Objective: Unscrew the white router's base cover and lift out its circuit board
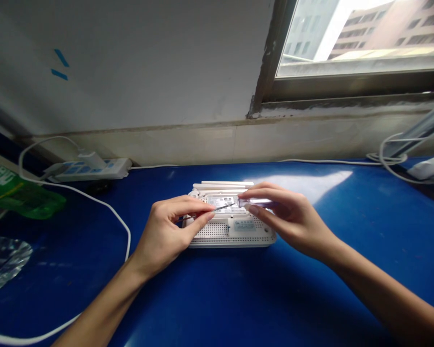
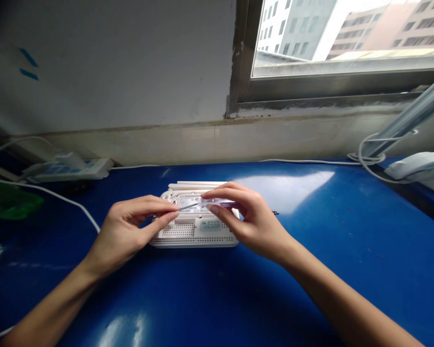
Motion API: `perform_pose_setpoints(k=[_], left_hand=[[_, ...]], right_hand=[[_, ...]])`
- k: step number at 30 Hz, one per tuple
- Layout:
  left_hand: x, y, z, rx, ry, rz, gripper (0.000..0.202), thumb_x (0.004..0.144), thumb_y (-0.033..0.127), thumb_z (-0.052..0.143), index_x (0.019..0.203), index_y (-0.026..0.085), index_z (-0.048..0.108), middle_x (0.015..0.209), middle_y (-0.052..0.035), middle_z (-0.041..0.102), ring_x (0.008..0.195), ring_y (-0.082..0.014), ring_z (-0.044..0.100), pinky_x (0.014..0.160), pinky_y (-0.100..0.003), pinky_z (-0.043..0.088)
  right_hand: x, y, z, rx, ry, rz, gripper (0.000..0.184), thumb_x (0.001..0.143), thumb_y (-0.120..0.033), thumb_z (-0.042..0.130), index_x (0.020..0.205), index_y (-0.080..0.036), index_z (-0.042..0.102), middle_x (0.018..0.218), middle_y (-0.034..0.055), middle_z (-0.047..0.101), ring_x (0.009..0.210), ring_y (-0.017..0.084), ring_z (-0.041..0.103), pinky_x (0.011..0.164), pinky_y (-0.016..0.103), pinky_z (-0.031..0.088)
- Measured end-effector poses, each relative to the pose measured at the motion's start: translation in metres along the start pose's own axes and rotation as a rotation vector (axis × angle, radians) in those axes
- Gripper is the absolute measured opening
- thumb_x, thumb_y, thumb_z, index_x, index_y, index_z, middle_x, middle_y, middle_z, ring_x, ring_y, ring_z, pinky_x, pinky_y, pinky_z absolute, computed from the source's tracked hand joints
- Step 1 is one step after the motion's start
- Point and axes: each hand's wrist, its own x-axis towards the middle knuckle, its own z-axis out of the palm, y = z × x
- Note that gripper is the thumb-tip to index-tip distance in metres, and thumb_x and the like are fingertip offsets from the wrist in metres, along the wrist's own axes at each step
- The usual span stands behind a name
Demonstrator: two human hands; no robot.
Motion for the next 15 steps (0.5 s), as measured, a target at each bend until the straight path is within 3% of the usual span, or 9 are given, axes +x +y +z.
perform_pose_setpoints(k=[6, 12, 15], left_hand=[[-0.0027, 0.0004, -0.0004, 0.015, -0.05, 0.027, 0.019, 0.093, 0.019, 0.077, 0.105, 0.028, 0.087, 0.106, -0.006, 0.082, 0.096, -0.0232, 0.078, 0.084, -0.031, 0.062], [-0.0026, 0.0011, -0.0028, 0.012, -0.03, 0.024, 0.017, 0.092, 0.019, 0.075, 0.101, 0.026, 0.088, 0.104, -0.0082, 0.081, 0.094, -0.0243, 0.078, 0.079, -0.032, 0.062], [-0.0025, 0.0017, -0.0012, 0.013, -0.045, 0.032, 0.016, 0.091, 0.019, 0.077, 0.1, 0.026, 0.088, 0.103, -0.0075, 0.082, 0.093, -0.0243, 0.078, 0.081, -0.032, 0.063]], right_hand=[[0.0003, 0.0009, -0.0019, -0.033, -0.072, -0.041, 0.02, 0.101, -0.029, 0.068, 0.116, -0.026, 0.081, 0.118, 0.0092, 0.076, 0.107, 0.024, 0.072, 0.087, 0.034, 0.059], [0.0014, 0.0001, -0.0033, -0.046, 0.041, -0.025, 0.018, 0.1, -0.033, 0.068, 0.109, -0.027, 0.083, 0.112, 0.0094, 0.077, 0.105, 0.026, 0.073, 0.081, 0.034, 0.06], [0.001, 0.0007, -0.0028, -0.054, 0.002, -0.04, 0.019, 0.101, -0.033, 0.068, 0.11, -0.027, 0.083, 0.113, 0.0097, 0.077, 0.104, 0.025, 0.073, 0.08, 0.034, 0.06]])
